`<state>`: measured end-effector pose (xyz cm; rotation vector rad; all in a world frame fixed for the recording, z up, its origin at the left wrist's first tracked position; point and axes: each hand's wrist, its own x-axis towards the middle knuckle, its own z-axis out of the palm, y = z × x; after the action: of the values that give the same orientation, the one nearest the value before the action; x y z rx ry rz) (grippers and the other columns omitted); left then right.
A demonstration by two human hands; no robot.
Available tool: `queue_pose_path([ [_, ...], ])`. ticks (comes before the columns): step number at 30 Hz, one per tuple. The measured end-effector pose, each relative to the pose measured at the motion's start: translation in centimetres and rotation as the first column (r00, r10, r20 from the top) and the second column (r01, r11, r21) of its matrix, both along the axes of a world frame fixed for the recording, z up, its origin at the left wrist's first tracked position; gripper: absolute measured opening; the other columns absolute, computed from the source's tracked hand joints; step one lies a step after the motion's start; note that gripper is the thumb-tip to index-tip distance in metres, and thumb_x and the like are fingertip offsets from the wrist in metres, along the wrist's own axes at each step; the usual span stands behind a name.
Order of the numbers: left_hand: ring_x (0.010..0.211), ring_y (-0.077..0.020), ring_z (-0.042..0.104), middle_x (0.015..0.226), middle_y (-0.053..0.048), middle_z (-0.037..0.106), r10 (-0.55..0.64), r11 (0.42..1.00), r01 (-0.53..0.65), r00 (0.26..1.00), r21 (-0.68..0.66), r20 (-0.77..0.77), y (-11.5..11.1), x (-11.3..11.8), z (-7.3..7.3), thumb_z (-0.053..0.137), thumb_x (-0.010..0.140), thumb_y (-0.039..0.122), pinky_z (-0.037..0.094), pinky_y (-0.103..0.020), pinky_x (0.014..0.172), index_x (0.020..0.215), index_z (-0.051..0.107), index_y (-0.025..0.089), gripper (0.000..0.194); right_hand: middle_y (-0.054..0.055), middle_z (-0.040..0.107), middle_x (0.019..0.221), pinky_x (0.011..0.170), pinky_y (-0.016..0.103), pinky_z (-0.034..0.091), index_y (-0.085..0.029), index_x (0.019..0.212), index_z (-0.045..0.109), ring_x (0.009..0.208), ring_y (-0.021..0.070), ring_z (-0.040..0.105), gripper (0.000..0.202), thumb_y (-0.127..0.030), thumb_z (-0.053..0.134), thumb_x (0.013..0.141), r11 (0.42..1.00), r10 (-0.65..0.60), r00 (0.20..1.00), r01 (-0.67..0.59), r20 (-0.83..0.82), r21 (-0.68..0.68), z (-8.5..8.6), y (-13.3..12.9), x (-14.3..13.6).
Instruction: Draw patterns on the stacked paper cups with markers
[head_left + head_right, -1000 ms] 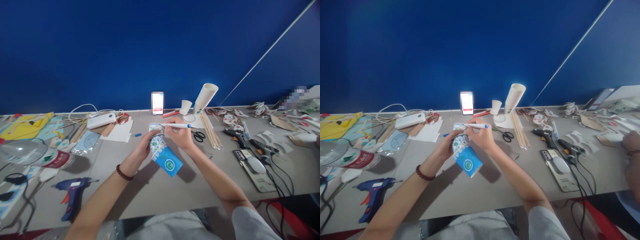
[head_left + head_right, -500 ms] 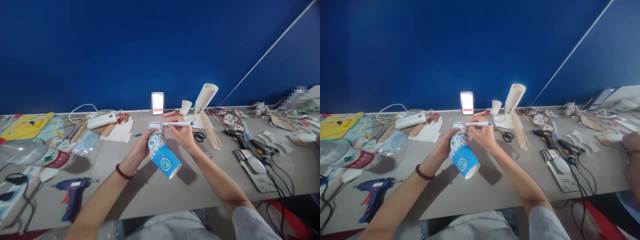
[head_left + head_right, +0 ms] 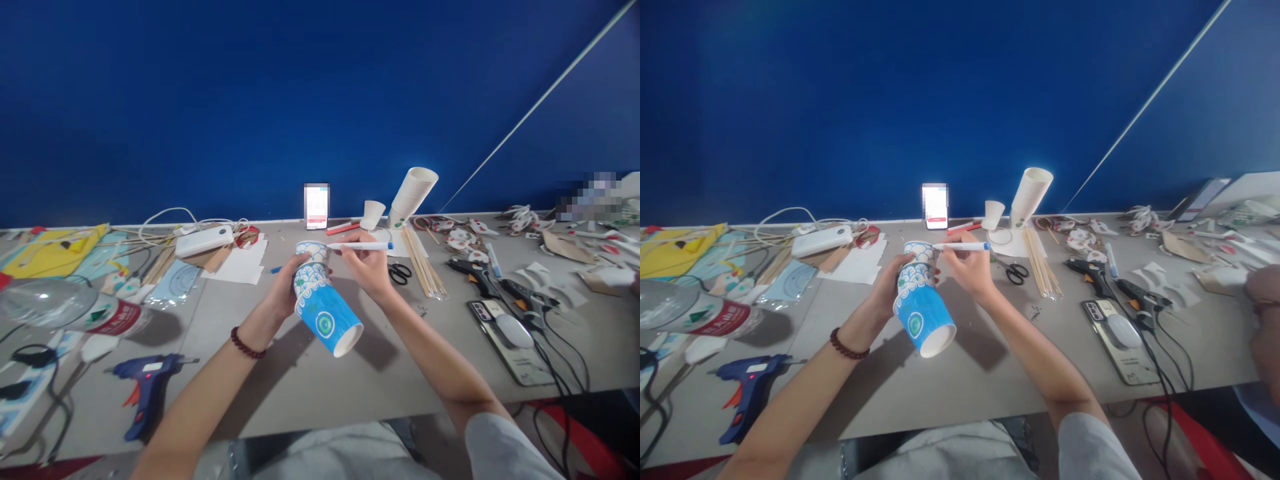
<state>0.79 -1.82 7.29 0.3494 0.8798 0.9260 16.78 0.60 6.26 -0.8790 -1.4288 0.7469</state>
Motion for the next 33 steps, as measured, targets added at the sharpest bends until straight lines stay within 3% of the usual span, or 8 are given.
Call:
queue_pose_path([
  [9,0.055,-0.0168,0.064,0.065,-0.008,0.068,0.073,0.997,-0.073,0.997,-0.018,-0.014,0.0,0.5,0.0,0.053,0.086,0.028,0.055,-0.028,0.062,0.085,0.068,0.009,0.025,0.001,0.066,0.08,0.069,0.031,0.056,-0.021,0.081,0.063,0.075,0.0156,0.065,0.007,-0.016,0.058,0.081,1.0,-0.005,0.999,0.004,0.036,0.026,-0.4,0.1,0.1],
  [20,0.061,-0.0207,0.067,0.068,-0.012,0.07,-0.028,1.0,0.028,0.998,-0.003,-0.058,-0.1,0.5,-0.3,0.043,0.089,0.031,0.054,-0.029,0.06,0.09,0.07,0.005,0.037,0.001,0.068,0.077,0.066,0.031,0.055,-0.022,0.08,0.062,0.074,0.0181,0.067,0.009,-0.014,0.059,0.078,0.993,-0.105,0.961,0.088,0.257,0.078,0.3,-0.8,0.0],
  [28,0.053,-0.0148,0.063,0.067,-0.006,0.068,0.003,0.999,0.001,0.995,0.04,-0.101,-0.1,0.9,-1.7,0.062,0.085,0.032,0.053,-0.025,0.056,0.087,0.067,0.011,0.022,0.0,0.07,0.069,0.063,0.032,0.056,-0.025,0.081,0.062,0.071,0.0202,0.071,0.007,-0.018,0.06,0.081,0.994,-0.098,0.932,0.072,0.349,0.086,0.3,-1.2,-0.2],
  [33,0.053,-0.0148,0.063,0.066,-0.006,0.068,-0.04,0.999,0.041,0.993,0.009,-0.108,-0.1,1.0,-1.4,0.055,0.09,0.031,0.053,-0.026,0.056,0.085,0.066,0.01,0.024,0.001,0.071,0.072,0.066,0.032,0.055,-0.024,0.081,0.062,0.073,0.0206,0.07,0.009,-0.016,0.059,0.079,0.993,-0.106,0.93,0.082,0.351,0.082,0.4,-1.2,-0.2],
])
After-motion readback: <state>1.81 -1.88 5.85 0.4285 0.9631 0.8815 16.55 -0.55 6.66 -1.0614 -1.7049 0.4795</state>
